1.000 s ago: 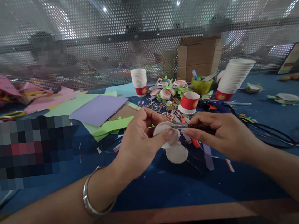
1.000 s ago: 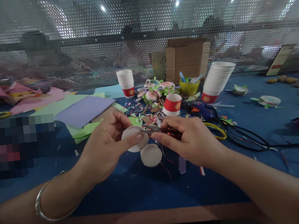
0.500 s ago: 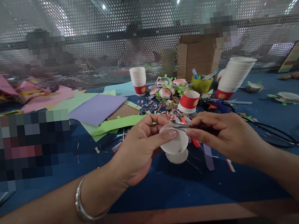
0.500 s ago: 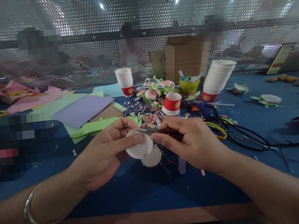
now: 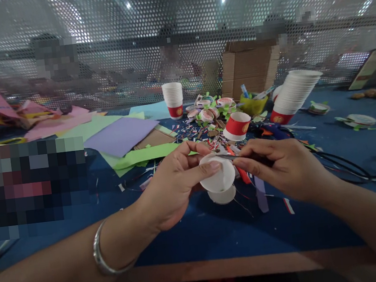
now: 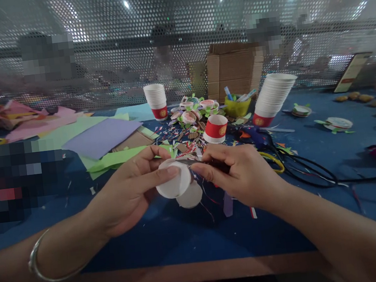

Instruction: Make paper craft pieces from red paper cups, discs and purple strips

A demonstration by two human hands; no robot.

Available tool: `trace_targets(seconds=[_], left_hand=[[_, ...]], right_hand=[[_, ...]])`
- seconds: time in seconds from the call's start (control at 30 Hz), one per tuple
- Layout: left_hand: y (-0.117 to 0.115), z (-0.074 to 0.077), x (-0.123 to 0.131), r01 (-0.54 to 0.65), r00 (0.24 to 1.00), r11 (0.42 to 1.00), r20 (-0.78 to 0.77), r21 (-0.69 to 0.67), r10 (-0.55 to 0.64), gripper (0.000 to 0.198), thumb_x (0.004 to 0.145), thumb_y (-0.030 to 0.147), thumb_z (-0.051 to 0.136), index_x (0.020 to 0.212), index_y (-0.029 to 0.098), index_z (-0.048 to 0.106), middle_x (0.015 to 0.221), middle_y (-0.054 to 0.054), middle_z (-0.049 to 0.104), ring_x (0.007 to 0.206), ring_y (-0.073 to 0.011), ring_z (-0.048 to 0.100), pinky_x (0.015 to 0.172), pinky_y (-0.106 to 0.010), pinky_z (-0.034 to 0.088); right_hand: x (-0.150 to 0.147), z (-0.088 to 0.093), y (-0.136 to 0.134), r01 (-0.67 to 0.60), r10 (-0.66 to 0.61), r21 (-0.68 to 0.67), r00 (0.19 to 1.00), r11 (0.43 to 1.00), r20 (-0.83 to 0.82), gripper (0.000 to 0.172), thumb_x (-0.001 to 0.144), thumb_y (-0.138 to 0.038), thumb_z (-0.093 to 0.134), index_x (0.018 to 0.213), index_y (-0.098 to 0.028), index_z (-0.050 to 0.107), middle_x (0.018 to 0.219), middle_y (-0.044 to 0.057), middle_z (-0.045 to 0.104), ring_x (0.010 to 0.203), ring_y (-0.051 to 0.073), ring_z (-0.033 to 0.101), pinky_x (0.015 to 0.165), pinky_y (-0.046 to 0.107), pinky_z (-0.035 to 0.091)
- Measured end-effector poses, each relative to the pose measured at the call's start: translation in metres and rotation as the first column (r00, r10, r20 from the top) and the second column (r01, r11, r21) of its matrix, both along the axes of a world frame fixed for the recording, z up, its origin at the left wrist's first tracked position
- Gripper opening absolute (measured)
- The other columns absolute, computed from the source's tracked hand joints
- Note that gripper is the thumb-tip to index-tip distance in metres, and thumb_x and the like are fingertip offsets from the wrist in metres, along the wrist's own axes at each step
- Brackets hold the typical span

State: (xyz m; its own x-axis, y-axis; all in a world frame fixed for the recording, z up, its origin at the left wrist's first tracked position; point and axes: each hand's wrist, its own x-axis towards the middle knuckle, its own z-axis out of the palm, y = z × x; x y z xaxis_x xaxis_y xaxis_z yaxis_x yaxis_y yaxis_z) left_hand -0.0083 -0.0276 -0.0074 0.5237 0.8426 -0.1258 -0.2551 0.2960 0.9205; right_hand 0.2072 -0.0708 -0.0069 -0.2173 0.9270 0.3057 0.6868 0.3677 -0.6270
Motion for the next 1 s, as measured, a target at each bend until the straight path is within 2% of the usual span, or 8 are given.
trace_targets(seconds=[0.23, 0.37, 0.43, 0.53, 0.63, 0.77, 0.9, 1.0], left_hand=[[0.003, 0.001, 0.0, -0.019, 0.998, 0.999, -0.062, 0.034, 0.021, 0.038, 0.078, 0.022, 0.082, 0.102, 0.021, 0.053, 0.083, -0.001, 0.075, 0.073, -0.0192, 0.074, 0.065, -0.027, 0.054], [0.002, 0.0, 0.0, -0.01, 0.996, 0.997, -0.087, 0.07, 0.016, 0.047, 0.074, 0.028, 0.087, 0.104, 0.021, 0.051, 0.081, -0.002, 0.075, 0.072, -0.0192, 0.073, 0.064, -0.027, 0.052], [0.001, -0.001, 0.0, 0.009, 0.995, 0.996, -0.104, 0.093, 0.001, 0.052, 0.073, 0.031, 0.088, 0.107, 0.021, 0.051, 0.08, -0.002, 0.074, 0.071, -0.0178, 0.072, 0.065, -0.026, 0.051], [-0.001, -0.002, 0.0, 0.037, 0.99, 0.991, -0.137, 0.126, -0.02, 0.051, 0.076, 0.03, 0.086, 0.113, 0.02, 0.052, 0.08, -0.001, 0.074, 0.071, -0.016, 0.071, 0.067, -0.026, 0.05], [-0.001, -0.002, 0.0, 0.067, 0.988, 0.991, -0.144, 0.117, -0.05, 0.055, 0.075, 0.023, 0.085, 0.118, 0.02, 0.05, 0.084, -0.001, 0.074, 0.073, -0.0166, 0.071, 0.066, -0.027, 0.052], [0.003, -0.002, 0.0, 0.024, 0.989, 0.99, -0.151, 0.137, -0.003, 0.056, 0.071, 0.016, 0.085, 0.115, 0.02, 0.05, 0.084, 0.0, 0.073, 0.069, -0.0146, 0.068, 0.059, -0.024, 0.052], [0.003, -0.001, 0.0, -0.05, 0.98, 0.981, -0.179, 0.189, 0.085, 0.045, 0.074, 0.015, 0.079, 0.11, 0.019, 0.052, 0.08, 0.001, 0.07, 0.069, -0.0141, 0.068, 0.061, -0.024, 0.052], [-0.001, 0.0, -0.001, 0.019, 0.962, 0.983, -0.27, 0.183, 0.031, 0.047, 0.076, 0.018, 0.076, 0.115, 0.021, 0.049, 0.089, -0.001, 0.068, 0.074, -0.0194, 0.072, 0.058, -0.028, 0.057]], right_hand=[[0.002, 0.001, 0.004, 0.037, -0.04, -0.068, 0.998, 0.997, -0.042, 0.036, 0.097, -0.055, 0.06, 0.084, -0.022, 0.066, 0.067, 0.0, 0.065, 0.055, 0.012, 0.053, 0.05, 0.025, 0.039], [0.0, 0.003, 0.006, 0.05, -0.066, -0.105, 0.986, 0.993, -0.154, 0.043, 0.096, -0.059, 0.058, 0.077, -0.021, 0.065, 0.063, 0.0, 0.061, 0.054, 0.012, 0.051, 0.049, 0.026, 0.038], [-0.002, 0.003, 0.006, 0.029, -0.063, -0.144, 0.969, 0.989, -0.24, 0.042, 0.093, -0.061, 0.063, 0.079, -0.021, 0.065, 0.064, -0.001, 0.059, 0.055, 0.011, 0.05, 0.05, 0.025, 0.038], [-0.006, -0.002, 0.007, -0.042, -0.044, -0.227, 0.931, 0.973, -0.361, 0.039, 0.083, -0.058, 0.075, 0.084, -0.02, 0.066, 0.072, -0.001, 0.063, 0.063, 0.013, 0.055, 0.055, 0.024, 0.044], [-0.009, -0.005, 0.007, -0.104, -0.018, -0.271, 0.91, 0.957, -0.414, 0.033, 0.083, -0.052, 0.078, 0.088, -0.02, 0.069, 0.08, 0.001, 0.068, 0.071, 0.015, 0.06, 0.062, 0.025, 0.049], [-0.01, -0.003, 0.007, -0.094, -0.024, -0.252, 0.903, 0.963, -0.428, 0.031, 0.084, -0.049, 0.077, 0.083, -0.019, 0.068, 0.077, 0.0, 0.067, 0.066, 0.014, 0.059, 0.059, 0.025, 0.048], [-0.007, 0.001, 0.006, 0.024, -0.086, -0.178, 0.931, 0.984, -0.354, 0.028, 0.09, -0.045, 0.07, 0.079, -0.019, 0.066, 0.068, -0.001, 0.058, 0.059, 0.011, 0.049, 0.05, 0.023, 0.039], [-0.005, -0.001, 0.006, 0.086, -0.114, -0.115, 0.957, 0.99, -0.267, 0.025, 0.093, -0.041, 0.066, 0.081, -0.019, 0.068, 0.066, -0.002, 0.058, 0.055, 0.01, 0.045, 0.047, 0.023, 0.035]])
